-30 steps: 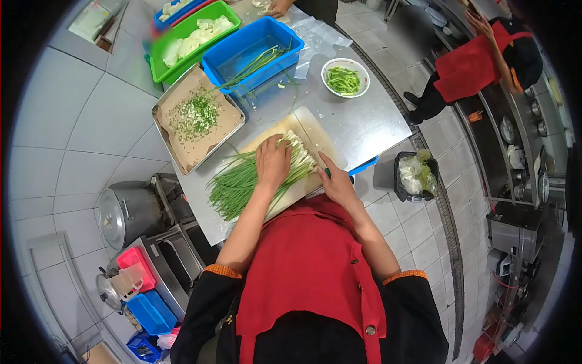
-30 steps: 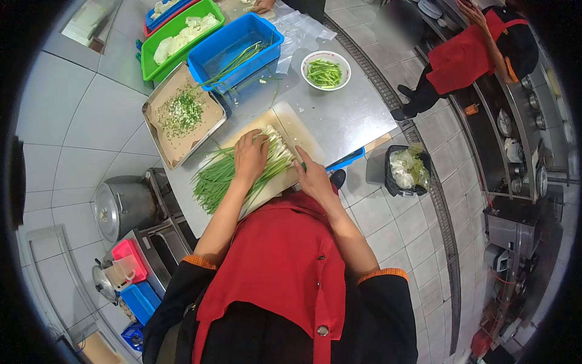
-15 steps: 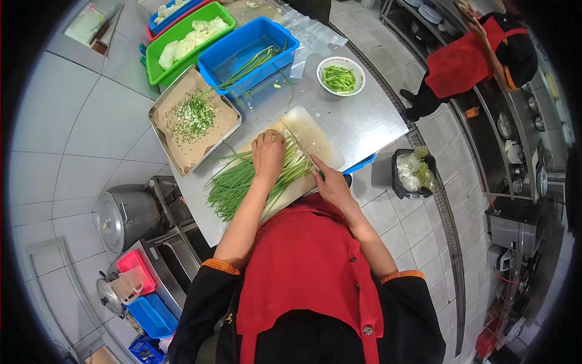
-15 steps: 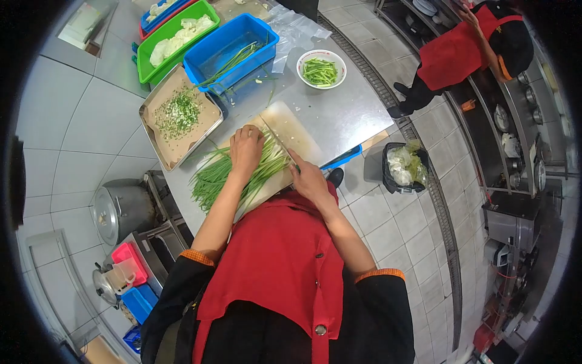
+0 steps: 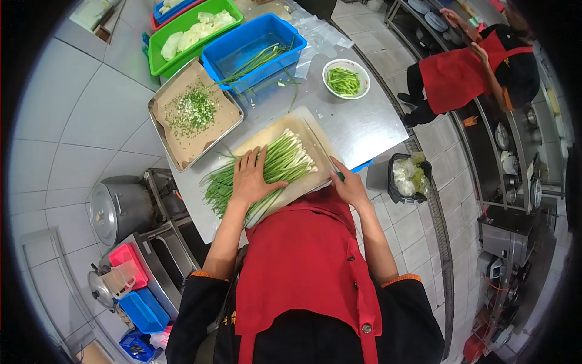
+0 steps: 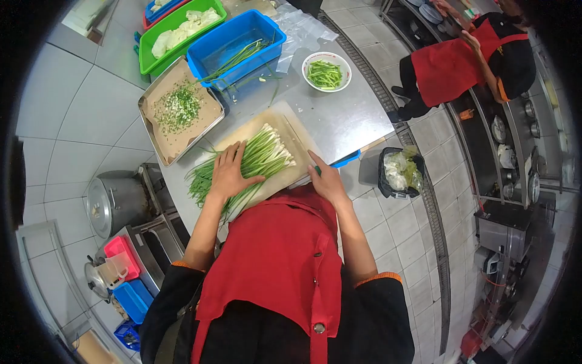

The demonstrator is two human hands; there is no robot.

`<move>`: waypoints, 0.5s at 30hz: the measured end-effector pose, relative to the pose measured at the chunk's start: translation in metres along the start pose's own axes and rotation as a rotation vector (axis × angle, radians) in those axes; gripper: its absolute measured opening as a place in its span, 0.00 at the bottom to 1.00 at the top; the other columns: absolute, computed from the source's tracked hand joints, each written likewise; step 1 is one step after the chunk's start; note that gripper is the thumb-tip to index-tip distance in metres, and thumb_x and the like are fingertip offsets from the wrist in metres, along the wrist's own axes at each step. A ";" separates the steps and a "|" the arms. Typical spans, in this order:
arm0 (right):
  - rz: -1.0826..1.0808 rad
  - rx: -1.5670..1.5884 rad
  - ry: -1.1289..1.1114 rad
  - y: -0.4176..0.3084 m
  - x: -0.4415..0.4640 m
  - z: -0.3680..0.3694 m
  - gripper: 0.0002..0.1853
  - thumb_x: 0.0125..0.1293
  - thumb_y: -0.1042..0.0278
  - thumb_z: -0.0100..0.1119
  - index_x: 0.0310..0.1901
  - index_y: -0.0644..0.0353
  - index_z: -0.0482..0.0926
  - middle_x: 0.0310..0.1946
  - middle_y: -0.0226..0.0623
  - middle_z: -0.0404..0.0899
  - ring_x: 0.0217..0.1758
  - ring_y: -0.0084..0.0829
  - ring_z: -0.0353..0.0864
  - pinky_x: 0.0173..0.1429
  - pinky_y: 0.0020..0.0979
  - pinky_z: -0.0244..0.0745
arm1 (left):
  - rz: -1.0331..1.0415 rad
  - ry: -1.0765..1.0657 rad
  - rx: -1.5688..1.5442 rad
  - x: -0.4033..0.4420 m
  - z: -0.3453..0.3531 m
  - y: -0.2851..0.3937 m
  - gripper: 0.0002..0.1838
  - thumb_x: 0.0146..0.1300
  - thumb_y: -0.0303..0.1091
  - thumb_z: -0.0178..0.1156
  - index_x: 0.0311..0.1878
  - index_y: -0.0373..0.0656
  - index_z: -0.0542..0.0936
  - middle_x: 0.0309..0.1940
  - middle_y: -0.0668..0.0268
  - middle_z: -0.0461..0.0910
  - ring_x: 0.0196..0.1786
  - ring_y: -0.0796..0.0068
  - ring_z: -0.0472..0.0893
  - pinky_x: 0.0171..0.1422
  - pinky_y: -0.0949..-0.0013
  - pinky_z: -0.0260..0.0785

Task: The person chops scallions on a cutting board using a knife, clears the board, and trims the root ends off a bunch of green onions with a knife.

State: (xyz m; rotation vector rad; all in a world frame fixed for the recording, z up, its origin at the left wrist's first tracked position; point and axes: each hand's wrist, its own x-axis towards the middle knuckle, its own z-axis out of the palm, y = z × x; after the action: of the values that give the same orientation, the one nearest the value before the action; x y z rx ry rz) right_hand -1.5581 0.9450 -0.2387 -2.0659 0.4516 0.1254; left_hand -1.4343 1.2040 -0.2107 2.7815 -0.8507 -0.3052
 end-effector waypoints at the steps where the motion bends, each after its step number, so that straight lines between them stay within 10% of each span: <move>1: 0.065 0.016 -0.030 -0.004 -0.004 -0.003 0.25 0.72 0.62 0.53 0.70 0.47 0.69 0.31 0.49 0.83 0.39 0.46 0.84 0.50 0.41 0.76 | -0.037 -0.055 0.017 -0.005 -0.003 0.001 0.62 0.45 0.70 0.69 0.77 0.44 0.55 0.74 0.53 0.58 0.76 0.49 0.57 0.78 0.45 0.46; 3: 0.129 0.024 -0.067 -0.008 -0.006 -0.005 0.25 0.72 0.62 0.54 0.69 0.49 0.69 0.31 0.45 0.84 0.38 0.37 0.86 0.50 0.37 0.76 | -0.088 -0.080 0.080 -0.011 -0.008 0.005 0.64 0.43 0.70 0.70 0.78 0.44 0.53 0.74 0.53 0.58 0.76 0.48 0.56 0.78 0.45 0.46; 5: 0.124 0.054 -0.031 -0.013 -0.001 -0.004 0.25 0.70 0.62 0.55 0.69 0.48 0.70 0.34 0.51 0.84 0.42 0.53 0.83 0.52 0.42 0.76 | -0.146 -0.098 0.141 -0.015 -0.007 0.006 0.66 0.41 0.70 0.71 0.78 0.44 0.51 0.74 0.53 0.57 0.76 0.46 0.55 0.78 0.44 0.46; 15: -0.075 -0.311 0.226 -0.010 0.035 -0.003 0.25 0.67 0.60 0.58 0.66 0.48 0.72 0.46 0.55 0.82 0.50 0.54 0.81 0.53 0.48 0.76 | -0.105 -0.063 0.123 -0.013 -0.001 0.010 0.61 0.49 0.66 0.68 0.79 0.46 0.50 0.73 0.52 0.58 0.74 0.46 0.57 0.76 0.45 0.47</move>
State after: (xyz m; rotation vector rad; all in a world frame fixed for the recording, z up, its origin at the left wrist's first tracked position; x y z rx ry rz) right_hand -1.5223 0.9381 -0.2385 -2.4128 0.5174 -0.0903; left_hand -1.4498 1.2036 -0.2055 2.9515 -0.7630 -0.3724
